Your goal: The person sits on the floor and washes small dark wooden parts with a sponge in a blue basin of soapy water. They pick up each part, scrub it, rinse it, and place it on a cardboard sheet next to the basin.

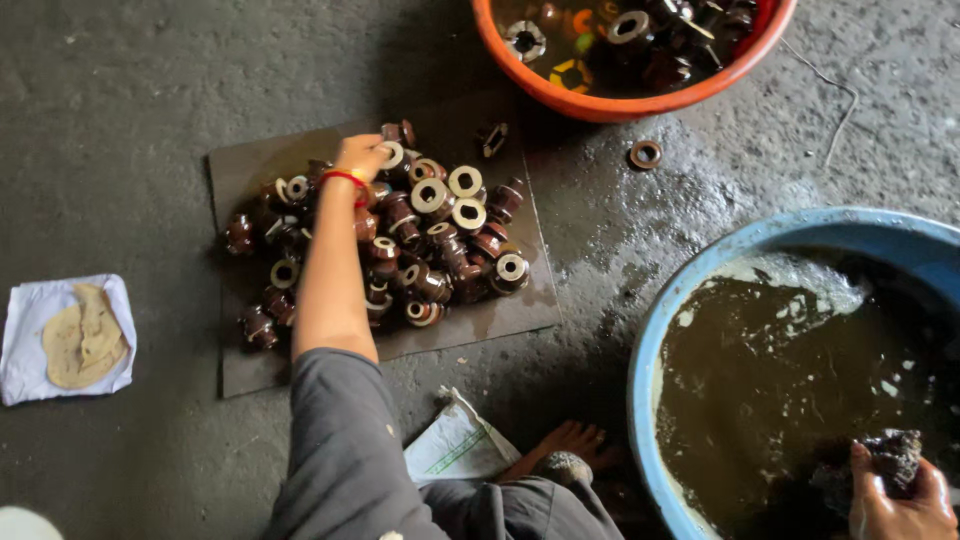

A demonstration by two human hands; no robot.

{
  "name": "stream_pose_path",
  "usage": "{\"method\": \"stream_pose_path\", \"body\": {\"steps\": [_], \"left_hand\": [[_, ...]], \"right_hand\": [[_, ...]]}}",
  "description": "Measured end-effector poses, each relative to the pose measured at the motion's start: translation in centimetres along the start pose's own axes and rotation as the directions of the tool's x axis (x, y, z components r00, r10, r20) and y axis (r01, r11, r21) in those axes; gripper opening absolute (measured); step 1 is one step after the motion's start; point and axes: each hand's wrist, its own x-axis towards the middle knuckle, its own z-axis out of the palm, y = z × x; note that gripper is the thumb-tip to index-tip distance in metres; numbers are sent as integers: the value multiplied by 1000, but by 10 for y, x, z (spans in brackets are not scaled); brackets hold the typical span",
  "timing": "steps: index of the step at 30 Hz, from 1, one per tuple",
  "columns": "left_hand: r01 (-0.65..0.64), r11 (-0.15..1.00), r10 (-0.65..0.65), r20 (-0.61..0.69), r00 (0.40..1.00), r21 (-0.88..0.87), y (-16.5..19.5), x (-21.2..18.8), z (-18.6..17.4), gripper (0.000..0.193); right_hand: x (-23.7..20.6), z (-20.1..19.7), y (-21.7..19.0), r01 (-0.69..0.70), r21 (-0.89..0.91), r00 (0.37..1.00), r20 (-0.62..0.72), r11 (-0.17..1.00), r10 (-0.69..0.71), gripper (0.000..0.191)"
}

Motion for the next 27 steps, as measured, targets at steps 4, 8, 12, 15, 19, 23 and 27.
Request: {"method": "stream_pose_path", "body": {"steps": [4,8,12,15,19,23,27], "left_hand": [[74,994,-83,-118,990,-75,-2,17,-8,17],[130,983,-116,-114,987,129,8,28,2,19],[-159,963,181,-83,980,215,73,34,56,20],[-608,756,616,51,786,241,157,9,131,20],[-852,314,823,327,464,418,279,-74,256,22],[-940,175,940,235,248,292,354,-196,358,50],[-930,228,881,345,323,289,389,-279,409,60]], "right_hand": [[-6,6,-2,-232,337,967,-19,912,253,33],[-1,9,-10,-168,289,978,-74,942,197,37],[7,-9,-33,-136,-122,974,-196,983,111,48],[15,-28,-61,-213,-218,973,-137,953,186,42],[26,-41,-97,-419,-201,907,-46,886,419,57],[34,-46,-107,-438,-280,890,0,854,456,69],[33,-46,-100,-437,-228,891,20,870,453,72]]}}
